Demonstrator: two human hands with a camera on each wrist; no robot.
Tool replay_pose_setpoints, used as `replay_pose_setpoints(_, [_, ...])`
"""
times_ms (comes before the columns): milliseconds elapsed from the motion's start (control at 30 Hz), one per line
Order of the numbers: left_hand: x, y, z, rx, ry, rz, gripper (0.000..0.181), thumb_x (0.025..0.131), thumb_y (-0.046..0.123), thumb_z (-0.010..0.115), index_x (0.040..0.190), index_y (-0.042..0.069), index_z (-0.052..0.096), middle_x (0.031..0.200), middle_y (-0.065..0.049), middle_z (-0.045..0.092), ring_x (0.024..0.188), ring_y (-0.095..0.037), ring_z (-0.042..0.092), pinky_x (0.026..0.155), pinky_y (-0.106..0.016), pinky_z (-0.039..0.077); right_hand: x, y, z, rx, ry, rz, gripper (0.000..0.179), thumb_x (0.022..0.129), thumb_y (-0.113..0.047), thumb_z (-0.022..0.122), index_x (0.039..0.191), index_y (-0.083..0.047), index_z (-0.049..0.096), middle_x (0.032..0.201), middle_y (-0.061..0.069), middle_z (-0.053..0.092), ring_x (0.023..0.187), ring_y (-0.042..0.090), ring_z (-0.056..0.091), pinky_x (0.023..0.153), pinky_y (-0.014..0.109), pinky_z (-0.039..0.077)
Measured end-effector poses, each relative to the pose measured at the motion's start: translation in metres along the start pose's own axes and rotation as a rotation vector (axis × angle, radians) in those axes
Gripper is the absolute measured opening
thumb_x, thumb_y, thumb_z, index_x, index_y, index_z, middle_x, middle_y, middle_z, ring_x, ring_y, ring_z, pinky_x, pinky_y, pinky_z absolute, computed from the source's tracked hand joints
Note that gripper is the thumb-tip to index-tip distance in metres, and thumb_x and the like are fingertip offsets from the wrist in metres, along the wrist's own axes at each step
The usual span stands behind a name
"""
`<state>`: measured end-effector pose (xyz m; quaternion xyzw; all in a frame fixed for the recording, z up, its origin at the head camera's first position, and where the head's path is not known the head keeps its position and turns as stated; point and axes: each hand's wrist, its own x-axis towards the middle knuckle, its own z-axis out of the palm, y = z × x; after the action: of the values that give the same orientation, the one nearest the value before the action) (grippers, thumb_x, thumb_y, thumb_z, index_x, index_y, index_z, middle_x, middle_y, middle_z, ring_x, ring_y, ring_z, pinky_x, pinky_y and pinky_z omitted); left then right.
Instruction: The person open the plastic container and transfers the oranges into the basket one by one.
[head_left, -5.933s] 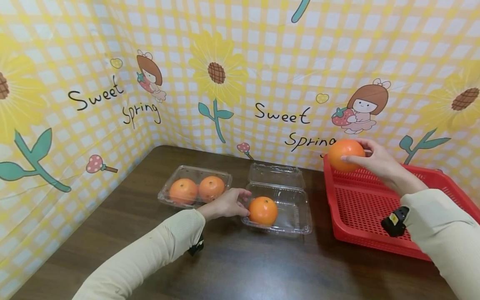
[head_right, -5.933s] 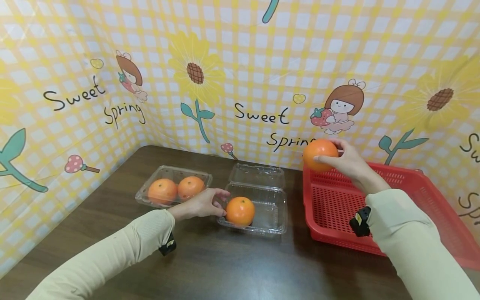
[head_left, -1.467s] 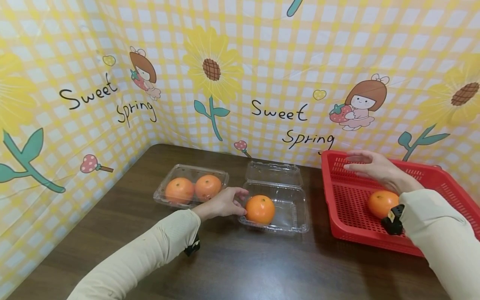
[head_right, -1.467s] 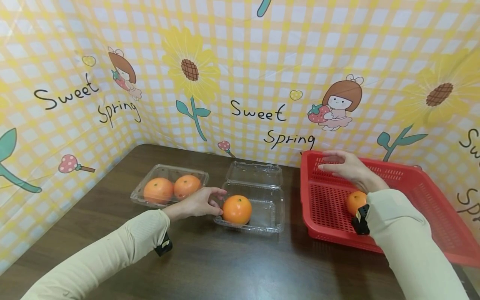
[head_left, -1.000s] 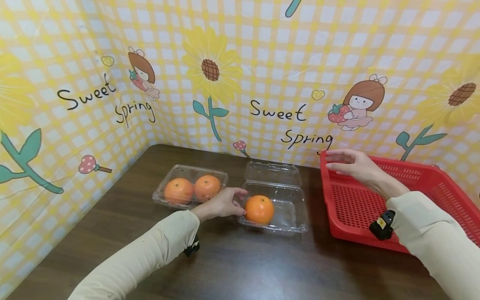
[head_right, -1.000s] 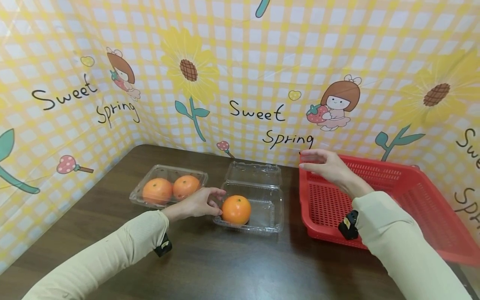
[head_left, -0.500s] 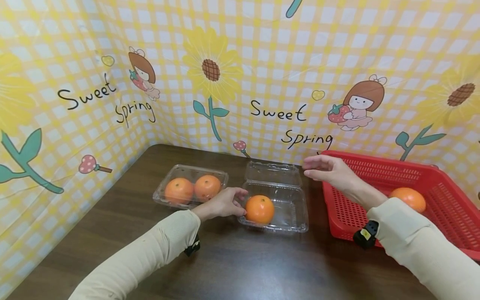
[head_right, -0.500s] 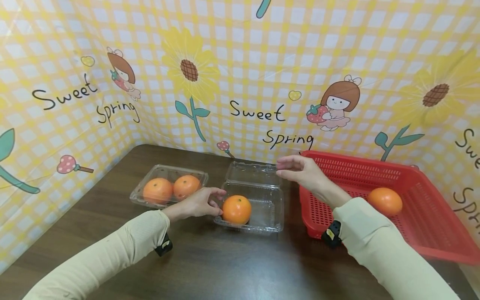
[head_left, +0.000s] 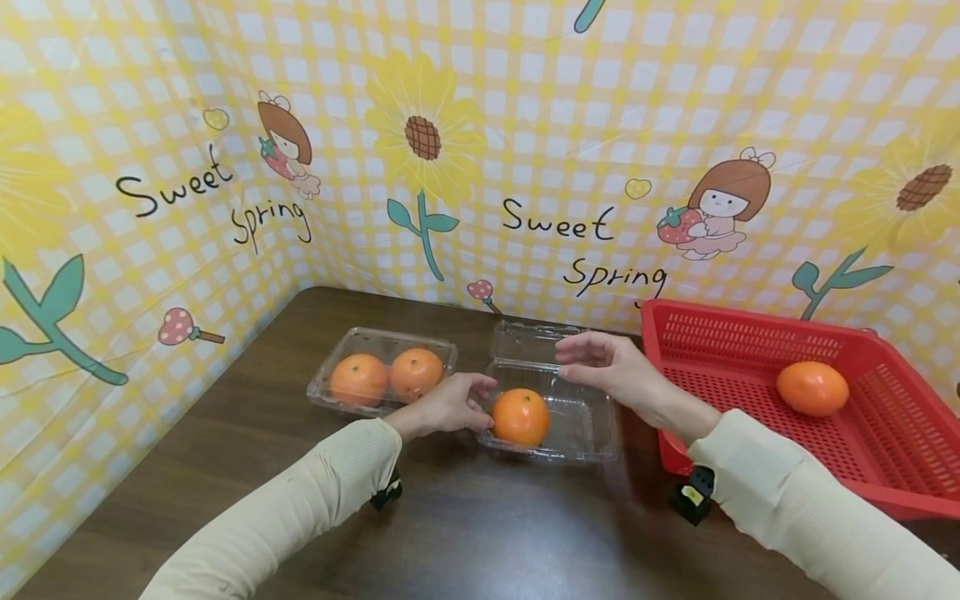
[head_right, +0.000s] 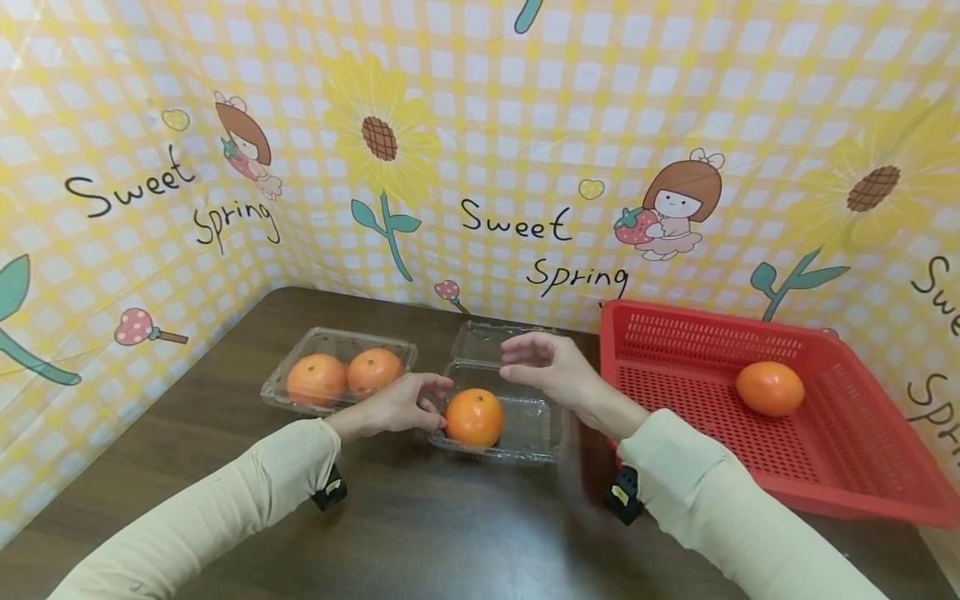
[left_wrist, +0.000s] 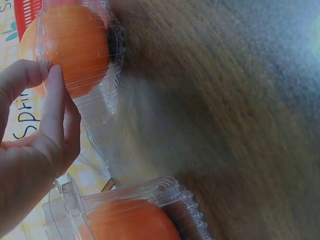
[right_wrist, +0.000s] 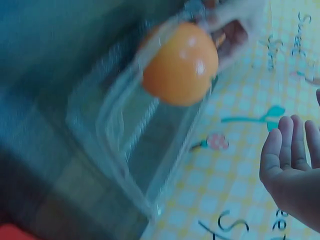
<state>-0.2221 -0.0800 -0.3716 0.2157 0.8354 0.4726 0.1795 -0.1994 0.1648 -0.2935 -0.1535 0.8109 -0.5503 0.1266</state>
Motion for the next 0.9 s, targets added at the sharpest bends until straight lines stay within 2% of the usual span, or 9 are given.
replay_pose_setpoints(200, [0.001,-0.001,0.000,-0.004,0.006,0.007,0.058,0.070,-0.002,0.067,0.122,-0.011,0.043,0.106,-0.021,0.051,0.081,-0.022,0.060,0.063,-0.026,0.051,0.002,0.005,0.016,0.008,-0.014,0.022,0.042,0.080,-0.016,0.065,0.116,0.001,0.052,0.112,0.016,0.055,0.098,0.024,0.053,0.085,0.041,0.045])
replay_pose_setpoints(367, [0.001,-0.002,0.000,-0.008,0.007,0.006,0.058,0.069,-0.002,0.067,0.122,-0.011,0.043,0.106,-0.021,0.051,0.080,-0.021,0.060,0.063,-0.026,0.051,0.006,0.014,0.023,0.008,-0.006,0.031,0.042,0.080,-0.012,0.065,0.117,0.002,0.052,0.112,0.014,0.055,0.098,0.026,0.053,0.083,0.037,0.046])
replay_pose_setpoints(567, [0.001,-0.001,-0.001,0.030,0.006,0.014,0.058,0.070,0.000,0.068,0.121,-0.011,0.044,0.106,-0.020,0.052,0.081,-0.021,0.060,0.065,-0.025,0.050,0.012,0.022,0.029,-0.038,-0.028,0.025,0.041,0.079,-0.012,0.066,0.116,-0.001,0.053,0.111,0.014,0.053,0.096,0.027,0.049,0.080,0.034,0.047])
replay_pose_setpoints(700, [0.001,0.000,-0.001,0.041,0.002,0.023,0.058,0.070,0.000,0.067,0.121,-0.011,0.044,0.105,-0.021,0.052,0.081,-0.022,0.061,0.065,-0.025,0.050,0.017,0.025,0.032,-0.078,-0.044,0.061,0.045,0.077,-0.014,0.067,0.118,-0.003,0.052,0.115,0.015,0.051,0.099,0.027,0.046,0.081,0.035,0.045])
replay_pose_setpoints(900, [0.001,0.000,-0.001,0.043,0.007,0.020,0.058,0.070,0.000,0.067,0.121,-0.011,0.043,0.106,-0.021,0.052,0.081,-0.022,0.061,0.064,-0.025,0.051,0.022,0.034,0.041,-0.128,-0.025,0.125,0.052,0.074,-0.015,0.070,0.120,-0.002,0.050,0.121,0.019,0.048,0.104,0.031,0.044,0.088,0.041,0.040])
